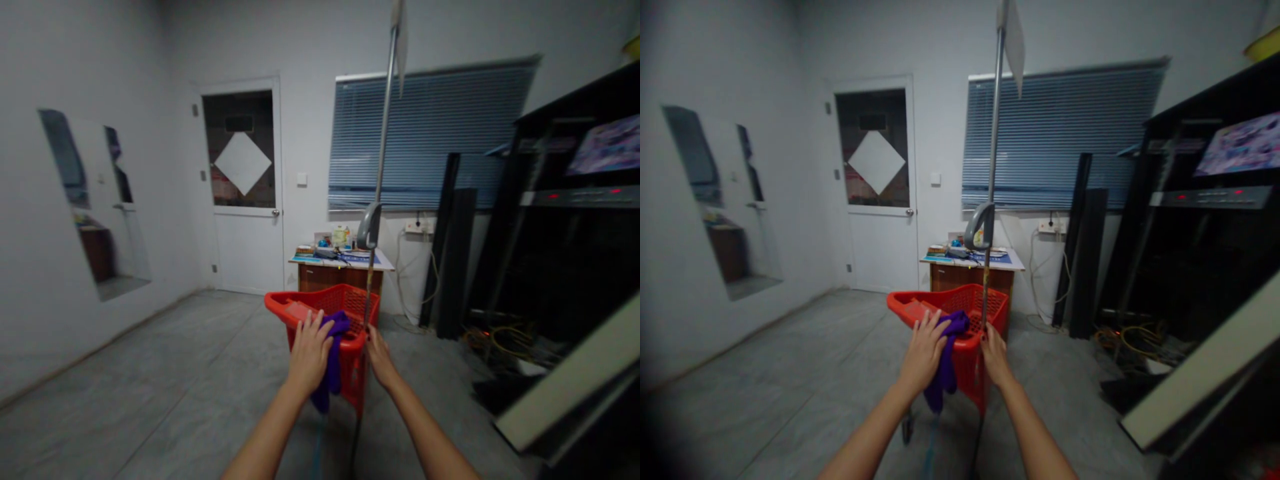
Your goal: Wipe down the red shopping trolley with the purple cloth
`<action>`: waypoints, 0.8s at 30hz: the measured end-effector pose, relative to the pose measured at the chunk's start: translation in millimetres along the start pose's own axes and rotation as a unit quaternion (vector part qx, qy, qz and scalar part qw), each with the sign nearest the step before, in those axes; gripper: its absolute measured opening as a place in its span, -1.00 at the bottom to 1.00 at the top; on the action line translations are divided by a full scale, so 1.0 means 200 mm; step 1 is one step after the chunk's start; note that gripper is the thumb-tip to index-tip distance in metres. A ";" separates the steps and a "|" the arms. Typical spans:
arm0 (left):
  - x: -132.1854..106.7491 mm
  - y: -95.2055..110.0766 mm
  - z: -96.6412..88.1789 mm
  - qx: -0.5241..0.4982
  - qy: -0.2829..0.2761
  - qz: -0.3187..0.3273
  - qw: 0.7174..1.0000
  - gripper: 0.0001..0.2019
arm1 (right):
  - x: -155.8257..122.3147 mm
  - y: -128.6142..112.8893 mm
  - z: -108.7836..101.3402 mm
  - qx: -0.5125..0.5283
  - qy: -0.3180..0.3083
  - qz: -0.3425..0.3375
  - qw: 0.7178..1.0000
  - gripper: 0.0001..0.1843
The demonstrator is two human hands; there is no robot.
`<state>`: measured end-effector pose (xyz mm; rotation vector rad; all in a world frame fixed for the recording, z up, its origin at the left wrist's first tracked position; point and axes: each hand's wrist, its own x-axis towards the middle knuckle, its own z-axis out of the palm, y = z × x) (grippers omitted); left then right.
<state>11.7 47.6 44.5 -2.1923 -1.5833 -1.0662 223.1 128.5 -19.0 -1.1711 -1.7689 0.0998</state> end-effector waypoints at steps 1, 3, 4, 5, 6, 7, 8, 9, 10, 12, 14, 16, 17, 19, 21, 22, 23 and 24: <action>0.01 -0.04 -0.01 -0.001 0.004 -0.011 1.000 -0.59 | -0.01 -0.01 0.00 0.007 -0.011 -0.001 1.000 -0.21; 0.05 -0.15 -0.03 -0.005 0.009 -0.032 0.999 -0.59 | -0.04 -0.06 0.01 0.007 -0.022 0.011 1.000 -0.21; 0.07 -0.20 -0.04 -0.008 0.009 -0.044 0.999 -0.58 | -0.05 -0.09 0.03 -0.009 -0.018 0.023 1.000 -0.20; 0.09 -0.24 -0.05 -0.011 0.006 -0.060 0.998 -0.58 | -0.07 -0.12 0.05 -0.027 -0.015 0.033 0.999 -0.20; 0.11 -0.28 -0.05 -0.016 0.003 -0.078 0.997 -0.58 | -0.08 -0.16 0.07 -0.045 -0.014 0.038 0.998 -0.20; 0.12 -0.30 -0.06 -0.021 -0.002 -0.097 0.995 -0.59 | -0.09 -0.19 0.09 -0.060 -0.016 0.037 0.997 -0.22; 0.12 -0.31 -0.07 -0.027 -0.005 -0.113 0.993 -0.59 | -0.10 -0.22 0.11 -0.072 -0.024 0.033 0.997 -0.23; 0.11 -0.31 -0.08 -0.033 -0.006 -0.123 0.992 -0.59 | -0.10 -0.24 0.13 -0.082 -0.036 0.027 0.996 -0.26; 0.10 -0.29 -0.08 -0.040 -0.006 -0.126 0.991 -0.60 | -0.10 -0.25 0.13 -0.089 -0.052 0.021 0.994 -0.28; 0.04 -0.23 -0.10 -0.053 -0.006 -0.108 0.993 -0.61 | -0.08 -0.26 0.14 -0.096 -0.087 0.011 0.991 -0.34; -0.01 -0.17 -0.14 -0.064 -0.013 -0.073 0.995 -0.62 | -0.06 -0.25 0.13 -0.095 -0.112 0.007 0.989 -0.37; -0.04 -0.16 -0.18 -0.070 -0.027 -0.044 0.996 -0.62 | -0.05 -0.24 0.12 -0.091 -0.121 0.008 0.988 -0.38; -0.04 -0.18 -0.19 -0.070 -0.031 -0.041 0.996 -0.61 | -0.05 -0.24 0.11 -0.090 -0.122 0.007 0.988 -0.39; -0.02 -0.26 -0.22 -0.067 -0.032 -0.057 0.996 -0.60 | -0.05 -0.25 0.10 -0.089 -0.124 0.001 0.988 -0.40; 0.02 -0.35 -0.22 -0.068 -0.025 -0.084 0.994 -0.59 | -0.06 -0.26 0.09 -0.087 -0.127 -0.009 0.988 -0.42; 0.03 -0.38 -0.22 -0.072 -0.020 -0.096 0.993 -0.58 | -0.06 -0.27 0.10 -0.086 -0.127 -0.013 0.988 -0.42; 0.04 -0.40 -0.21 -0.078 -0.014 -0.105 0.991 -0.57 | -0.06 -0.28 0.10 -0.086 -0.126 -0.017 0.988 -0.43; 0.03 -0.40 -0.19 -0.083 -0.008 -0.112 0.990 -0.57 | -0.06 -0.29 0.11 -0.087 -0.123 -0.018 0.988 -0.43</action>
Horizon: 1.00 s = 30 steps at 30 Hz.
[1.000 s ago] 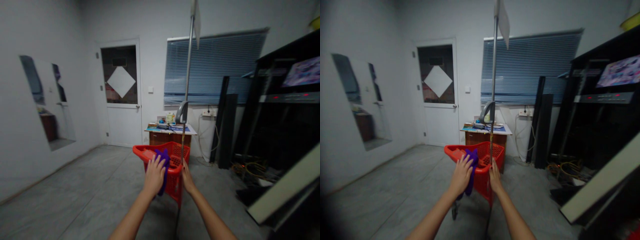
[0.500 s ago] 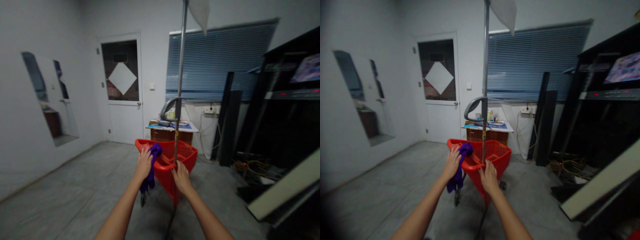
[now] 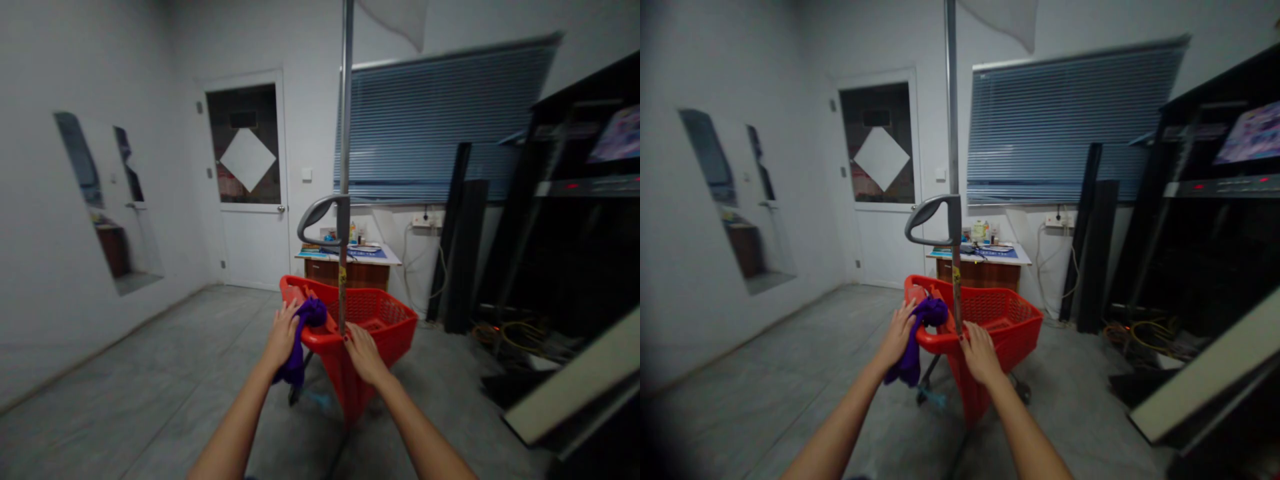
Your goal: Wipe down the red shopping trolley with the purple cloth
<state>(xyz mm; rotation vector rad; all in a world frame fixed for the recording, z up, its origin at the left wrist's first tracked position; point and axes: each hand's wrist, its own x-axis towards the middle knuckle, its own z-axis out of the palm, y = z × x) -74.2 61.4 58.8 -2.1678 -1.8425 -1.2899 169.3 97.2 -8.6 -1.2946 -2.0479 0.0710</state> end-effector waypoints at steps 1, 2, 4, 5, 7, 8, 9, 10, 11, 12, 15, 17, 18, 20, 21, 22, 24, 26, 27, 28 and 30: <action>-0.02 0.02 0.02 -0.003 0.009 -0.005 1.000 -0.57 | 0.00 -0.01 0.01 -0.003 0.006 0.001 1.000 -0.44; -0.04 0.05 0.04 -0.002 0.019 -0.007 1.000 -0.57 | 0.00 -0.02 0.01 -0.007 0.013 0.003 1.000 -0.44; -0.12 0.13 0.08 0.011 0.038 0.002 0.999 -0.58 | 0.01 -0.03 0.02 -0.020 0.027 0.010 0.999 -0.44; -0.15 0.17 0.10 0.020 0.044 0.016 0.999 -0.59 | 0.01 -0.04 0.03 -0.026 0.032 0.014 0.999 -0.44; -0.19 0.22 0.11 0.033 0.046 0.047 0.997 -0.60 | 0.00 -0.06 0.03 -0.038 0.038 0.018 0.998 -0.44; -0.18 0.22 0.10 0.035 0.043 0.056 0.997 -0.61 | 0.00 -0.07 0.03 -0.041 0.040 0.017 0.998 -0.44; -0.17 0.20 0.09 0.033 0.040 0.055 0.997 -0.61 | 0.00 -0.08 0.03 -0.044 0.042 0.016 0.998 -0.44; -0.14 0.17 0.08 0.029 0.039 0.042 0.998 -0.61 | 0.00 -0.09 0.04 -0.046 0.043 0.015 0.998 -0.44; -0.11 0.13 0.07 0.022 0.039 0.022 0.999 -0.61 | 0.00 -0.10 0.04 -0.047 0.042 0.014 0.998 -0.44; -0.08 0.09 0.06 0.014 0.040 -0.001 0.999 -0.60 | 0.00 -0.10 0.05 -0.046 0.040 0.012 0.998 -0.43; -0.04 -0.03 0.05 -0.015 0.054 -0.044 0.997 -0.58 | 0.01 -0.05 0.06 -0.044 0.040 0.019 0.998 -0.40; -0.08 -0.05 0.06 -0.020 0.076 -0.044 0.996 -0.56 | 0.01 0.02 0.07 -0.053 0.054 0.031 0.997 -0.38; -0.11 -0.05 0.08 -0.014 0.091 -0.038 0.995 -0.55 | 0.01 0.07 0.08 -0.065 0.060 0.033 0.996 -0.38; -0.21 -0.01 0.13 0.015 0.122 -0.019 0.992 -0.52 | -0.01 0.14 0.10 -0.085 0.047 0.019 0.995 -0.39; -0.26 0.02 0.16 0.038 0.137 -0.010 0.990 -0.49 | -0.02 0.17 0.11 -0.095 0.044 0.020 0.994 -0.38; -0.31 0.05 0.20 0.064 0.147 -0.003 0.987 -0.47 | -0.03 0.18 0.12 -0.106 0.043 0.021 0.993 -0.38; -0.39 0.09 0.28 0.116 0.151 0.011 0.982 -0.44 | -0.05 0.18 0.13 -0.121 0.042 0.022 0.992 -0.40; -0.45 0.10 0.36 0.159 0.128 0.029 0.979 -0.45 | -0.07 0.16 0.12 -0.122 0.036 0.017 0.992 -0.42; -0.47 0.10 0.40 0.175 0.113 0.036 0.977 -0.47 | -0.07 0.15 0.11 -0.118 0.030 0.013 0.993 -0.43; -0.48 0.08 0.44 0.187 0.098 0.043 0.976 -0.48 | -0.08 0.15 0.10 -0.109 0.022 0.009 0.994 -0.43; -0.50 0.05 0.48 0.204 0.077 0.055 0.974 -0.50 | -0.09 0.16 0.07 -0.087 0.003 0.004 0.996 -0.43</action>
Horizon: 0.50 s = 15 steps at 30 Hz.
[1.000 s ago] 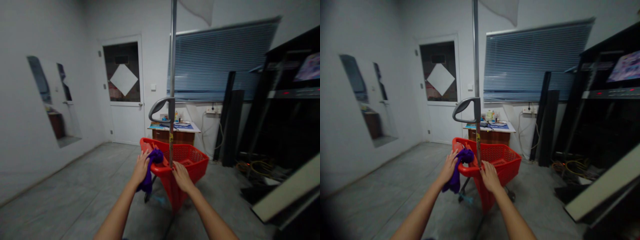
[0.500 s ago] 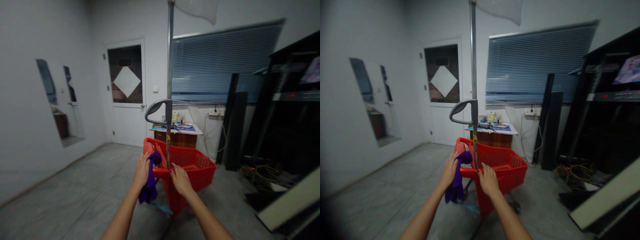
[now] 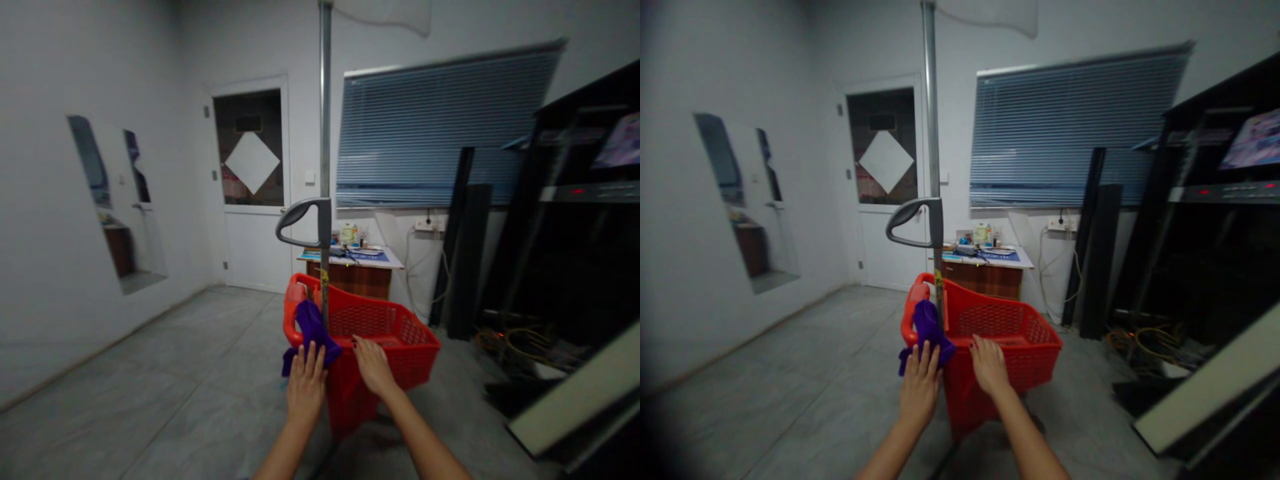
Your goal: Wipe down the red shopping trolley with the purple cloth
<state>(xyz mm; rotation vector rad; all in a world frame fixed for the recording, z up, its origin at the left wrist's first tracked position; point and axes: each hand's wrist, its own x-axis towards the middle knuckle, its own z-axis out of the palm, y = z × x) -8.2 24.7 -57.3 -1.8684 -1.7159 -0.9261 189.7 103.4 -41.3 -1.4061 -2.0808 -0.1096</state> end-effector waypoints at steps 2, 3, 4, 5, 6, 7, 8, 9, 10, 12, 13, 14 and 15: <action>0.00 -0.02 0.01 0.010 -0.009 0.034 0.999 -0.50 | -0.01 0.04 -0.02 0.019 -0.019 -0.002 1.000 -0.44; 0.00 -0.03 0.00 0.013 -0.014 0.060 0.998 -0.49 | -0.02 0.06 -0.03 0.023 -0.027 0.000 0.999 -0.44; 0.02 -0.04 -0.01 0.017 -0.020 0.089 0.996 -0.48 | -0.03 0.08 -0.03 0.024 -0.032 0.003 0.999 -0.43; 0.04 -0.04 -0.02 0.021 -0.025 0.115 0.993 -0.46 | -0.03 0.09 -0.04 0.022 -0.037 0.006 0.999 -0.43; 0.07 -0.04 -0.04 0.027 -0.028 0.137 0.990 -0.44 | -0.04 0.10 -0.04 0.021 -0.040 0.009 0.999 -0.42; 0.10 -0.03 -0.06 0.034 -0.025 0.153 0.987 -0.42 | -0.04 0.10 -0.04 0.021 -0.044 0.009 0.999 -0.42; 0.13 -0.01 -0.07 0.043 -0.018 0.162 0.986 -0.42 | -0.04 0.10 -0.04 0.022 -0.048 0.009 0.999 -0.41; 0.17 0.00 -0.07 0.054 -0.007 0.164 0.985 -0.43 | -0.05 0.10 -0.04 0.023 -0.052 0.007 0.998 -0.41; 0.20 0.02 -0.07 0.066 0.004 0.160 0.985 -0.45 | -0.05 0.09 -0.04 0.025 -0.056 0.004 0.998 -0.42; 0.25 0.08 -0.04 0.081 0.015 0.139 0.987 -0.49 | -0.06 0.09 -0.03 0.024 -0.064 0.006 0.998 -0.42; 0.27 0.10 -0.02 0.084 0.011 0.128 0.988 -0.51 | -0.06 0.10 -0.03 0.020 -0.067 0.015 0.997 -0.42; 0.28 0.13 0.01 0.080 0.002 0.123 0.989 -0.51 | -0.07 0.10 -0.03 0.013 -0.069 0.032 0.997 -0.41; 0.29 0.16 0.03 0.072 -0.011 0.127 0.989 -0.51 | -0.08 0.11 -0.03 0.005 -0.071 0.053 0.996 -0.39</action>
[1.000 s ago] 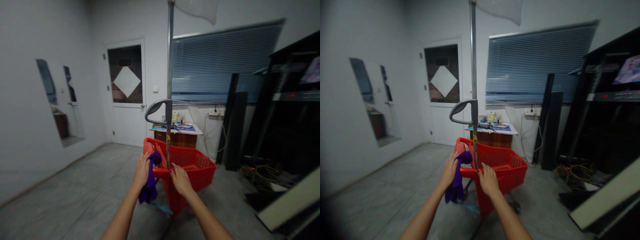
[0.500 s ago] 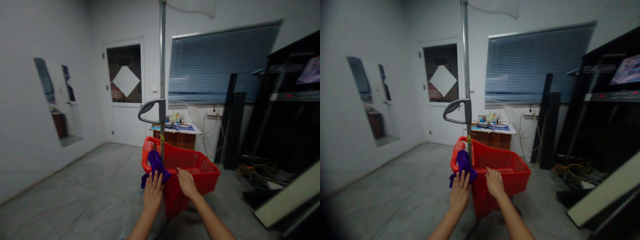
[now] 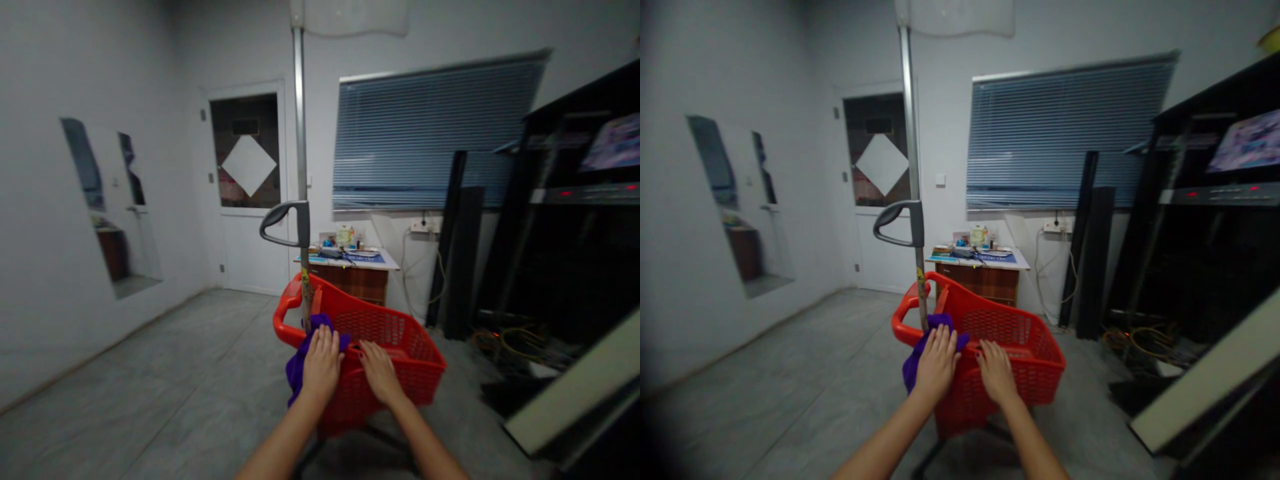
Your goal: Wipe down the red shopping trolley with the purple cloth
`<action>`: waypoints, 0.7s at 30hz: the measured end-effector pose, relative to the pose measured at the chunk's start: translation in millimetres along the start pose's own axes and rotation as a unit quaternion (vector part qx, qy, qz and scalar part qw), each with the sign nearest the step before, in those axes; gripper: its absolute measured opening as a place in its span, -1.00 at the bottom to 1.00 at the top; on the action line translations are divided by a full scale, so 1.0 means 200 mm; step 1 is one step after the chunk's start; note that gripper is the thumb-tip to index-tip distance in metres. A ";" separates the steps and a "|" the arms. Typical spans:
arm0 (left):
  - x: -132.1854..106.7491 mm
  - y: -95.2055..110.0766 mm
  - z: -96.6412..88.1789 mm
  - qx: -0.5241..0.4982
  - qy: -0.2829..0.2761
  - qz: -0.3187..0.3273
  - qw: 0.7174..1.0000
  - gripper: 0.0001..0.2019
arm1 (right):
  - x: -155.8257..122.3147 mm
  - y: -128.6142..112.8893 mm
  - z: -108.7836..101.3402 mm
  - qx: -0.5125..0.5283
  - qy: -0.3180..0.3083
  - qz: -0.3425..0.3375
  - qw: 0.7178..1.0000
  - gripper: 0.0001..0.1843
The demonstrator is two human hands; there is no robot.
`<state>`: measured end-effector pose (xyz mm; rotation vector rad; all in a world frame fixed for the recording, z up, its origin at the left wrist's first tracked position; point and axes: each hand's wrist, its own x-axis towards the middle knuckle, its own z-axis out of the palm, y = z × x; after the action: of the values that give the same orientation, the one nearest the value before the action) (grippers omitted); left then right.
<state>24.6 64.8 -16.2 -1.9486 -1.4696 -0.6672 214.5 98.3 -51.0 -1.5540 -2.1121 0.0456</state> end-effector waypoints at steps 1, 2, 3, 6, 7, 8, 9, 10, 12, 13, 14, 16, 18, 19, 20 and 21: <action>0.01 0.03 0.02 -0.013 -0.012 0.012 1.000 -0.51 | -0.01 0.01 0.00 -0.007 -0.003 0.020 1.000 -0.38; 0.03 0.05 0.04 -0.028 -0.024 0.029 0.999 -0.50 | -0.01 0.01 0.00 -0.014 -0.008 0.036 0.999 -0.37; 0.04 0.07 0.05 -0.041 -0.037 0.047 0.997 -0.50 | -0.02 0.01 0.00 -0.020 -0.015 0.044 0.999 -0.36; 0.09 0.07 0.03 -0.062 -0.076 0.079 0.992 -0.57 | -0.05 0.02 -0.02 -0.038 -0.031 0.040 0.998 -0.35; 0.10 0.04 0.01 -0.061 -0.083 0.079 0.992 -0.61 | -0.06 0.02 -0.03 -0.043 -0.030 0.041 0.998 -0.36; 0.11 -0.01 -0.02 -0.056 -0.082 0.072 0.992 -0.65 | -0.07 0.02 -0.04 -0.048 -0.026 0.044 0.998 -0.37; 0.12 -0.06 -0.04 -0.049 -0.075 0.058 0.994 -0.69 | -0.08 0.03 -0.04 -0.050 -0.023 0.045 0.997 -0.38; 0.11 -0.13 -0.07 -0.040 -0.059 0.036 0.997 -0.70 | -0.09 0.04 -0.05 -0.050 -0.021 0.045 0.998 -0.39; 0.09 -0.23 -0.10 -0.027 -0.026 -0.005 0.999 -0.69 | -0.10 0.05 -0.04 -0.042 -0.022 0.042 0.998 -0.40; 0.07 -0.26 -0.11 -0.025 -0.014 -0.017 0.999 -0.67 | -0.11 0.05 -0.03 -0.035 -0.022 0.039 0.998 -0.40; 0.05 -0.27 -0.11 -0.026 -0.008 -0.027 0.999 -0.66 | -0.11 0.05 -0.02 -0.029 -0.021 0.038 0.999 -0.41; 0.02 -0.22 -0.08 -0.038 -0.011 -0.034 0.999 -0.65 | -0.11 0.03 0.00 -0.021 -0.016 0.044 0.999 -0.42; 0.02 -0.09 -0.03 -0.063 -0.027 -0.026 0.997 -0.66 | -0.10 0.01 0.00 -0.019 -0.015 0.046 0.999 -0.43; 0.02 -0.02 -0.01 -0.078 -0.035 -0.016 0.996 -0.64 | -0.10 0.00 0.00 -0.021 -0.017 0.046 0.999 -0.43; 0.03 0.04 0.01 -0.089 -0.044 -0.006 0.995 -0.64 | -0.10 -0.01 0.00 -0.023 -0.022 0.046 0.998 -0.42; 0.04 0.09 0.02 -0.096 -0.052 0.002 0.994 -0.63 | -0.10 -0.01 -0.01 -0.026 -0.027 0.046 0.998 -0.42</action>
<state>43.9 69.9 -16.8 -2.1607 -1.5108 -0.7385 218.5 80.0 -56.3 -1.6979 -2.0961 0.0663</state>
